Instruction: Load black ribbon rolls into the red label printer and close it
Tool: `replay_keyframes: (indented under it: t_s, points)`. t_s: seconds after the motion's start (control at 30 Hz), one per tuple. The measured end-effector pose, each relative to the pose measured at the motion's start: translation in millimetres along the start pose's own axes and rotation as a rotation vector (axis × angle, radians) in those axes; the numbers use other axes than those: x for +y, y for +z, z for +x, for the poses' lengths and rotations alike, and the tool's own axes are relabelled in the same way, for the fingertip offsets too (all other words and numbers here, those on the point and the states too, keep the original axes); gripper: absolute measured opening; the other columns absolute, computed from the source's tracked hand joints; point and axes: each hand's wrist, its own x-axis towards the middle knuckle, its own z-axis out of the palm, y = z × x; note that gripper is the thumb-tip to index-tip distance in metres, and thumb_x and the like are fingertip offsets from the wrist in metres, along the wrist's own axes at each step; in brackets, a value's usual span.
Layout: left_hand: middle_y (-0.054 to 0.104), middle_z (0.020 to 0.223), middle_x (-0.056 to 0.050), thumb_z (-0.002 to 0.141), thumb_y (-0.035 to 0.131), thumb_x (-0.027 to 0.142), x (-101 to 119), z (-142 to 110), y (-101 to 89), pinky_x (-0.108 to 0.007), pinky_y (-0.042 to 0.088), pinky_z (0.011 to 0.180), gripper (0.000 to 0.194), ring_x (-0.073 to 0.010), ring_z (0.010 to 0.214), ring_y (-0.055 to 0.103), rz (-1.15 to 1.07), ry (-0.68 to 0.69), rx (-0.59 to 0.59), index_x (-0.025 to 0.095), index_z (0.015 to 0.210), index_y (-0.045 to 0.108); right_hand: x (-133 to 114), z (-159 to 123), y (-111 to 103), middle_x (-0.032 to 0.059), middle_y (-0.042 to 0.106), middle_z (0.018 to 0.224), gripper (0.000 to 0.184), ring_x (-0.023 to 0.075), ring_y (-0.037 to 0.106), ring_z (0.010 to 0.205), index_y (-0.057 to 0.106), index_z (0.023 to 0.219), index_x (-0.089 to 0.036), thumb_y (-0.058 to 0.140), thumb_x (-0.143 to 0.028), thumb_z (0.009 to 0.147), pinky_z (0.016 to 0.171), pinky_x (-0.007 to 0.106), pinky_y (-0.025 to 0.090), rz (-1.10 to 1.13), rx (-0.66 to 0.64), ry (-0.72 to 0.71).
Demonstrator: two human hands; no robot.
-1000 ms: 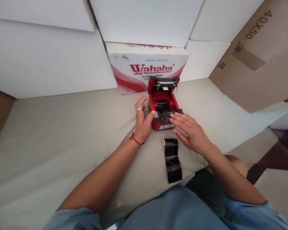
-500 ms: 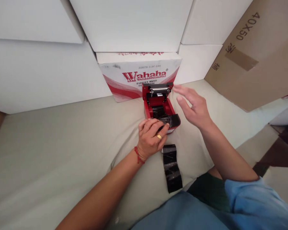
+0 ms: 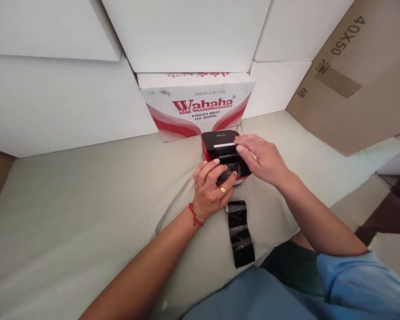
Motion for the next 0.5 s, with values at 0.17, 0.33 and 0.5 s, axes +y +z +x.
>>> replay_keyframes:
  t_s: [0.17, 0.33, 0.5]
  points:
    - [0.078, 0.131, -0.006, 0.095, 0.076, 0.021, -5.1, -2.0, -0.5, -0.062, 0.043, 0.132, 0.034, -0.0313, 0.145, 0.068, -0.065, -0.027, 0.001, 0.039, 0.123, 0.081, -8.1, -37.9, 25.2, 0.0239, 0.059, 0.176, 0.061, 0.0357, 0.049, 0.171, 0.064, 0.164, -0.012, 0.049, -0.051, 0.119, 0.139, 0.062, 0.045, -0.085, -0.088, 0.028]
    - [0.083, 0.133, -0.007, 0.107, 0.060, 0.027, -15.2, 11.0, -10.1, -0.060, 0.037, 0.139, 0.041, -0.0279, 0.144, 0.075, -0.243, -0.253, 0.029, 0.031, 0.147, 0.069, -10.6, -40.3, 32.5, 0.0249, 0.055, 0.178, 0.064, 0.0357, 0.045, 0.173, 0.058, 0.169, -0.011, 0.049, -0.052, 0.120, 0.141, 0.065, 0.044, -0.098, -0.084, 0.010]
    - [0.089, 0.127, -0.005, 0.117, 0.046, 0.033, -30.7, 16.1, -15.6, -0.059, 0.035, 0.142, 0.042, -0.0240, 0.132, 0.082, -0.325, -0.423, -0.057, 0.028, 0.155, 0.064, -13.0, -40.0, 30.5, 0.0251, 0.056, 0.177, 0.062, 0.0366, 0.047, 0.172, 0.061, 0.166, -0.009, 0.048, -0.048, 0.120, 0.141, 0.064, 0.043, -0.138, -0.085, 0.009]
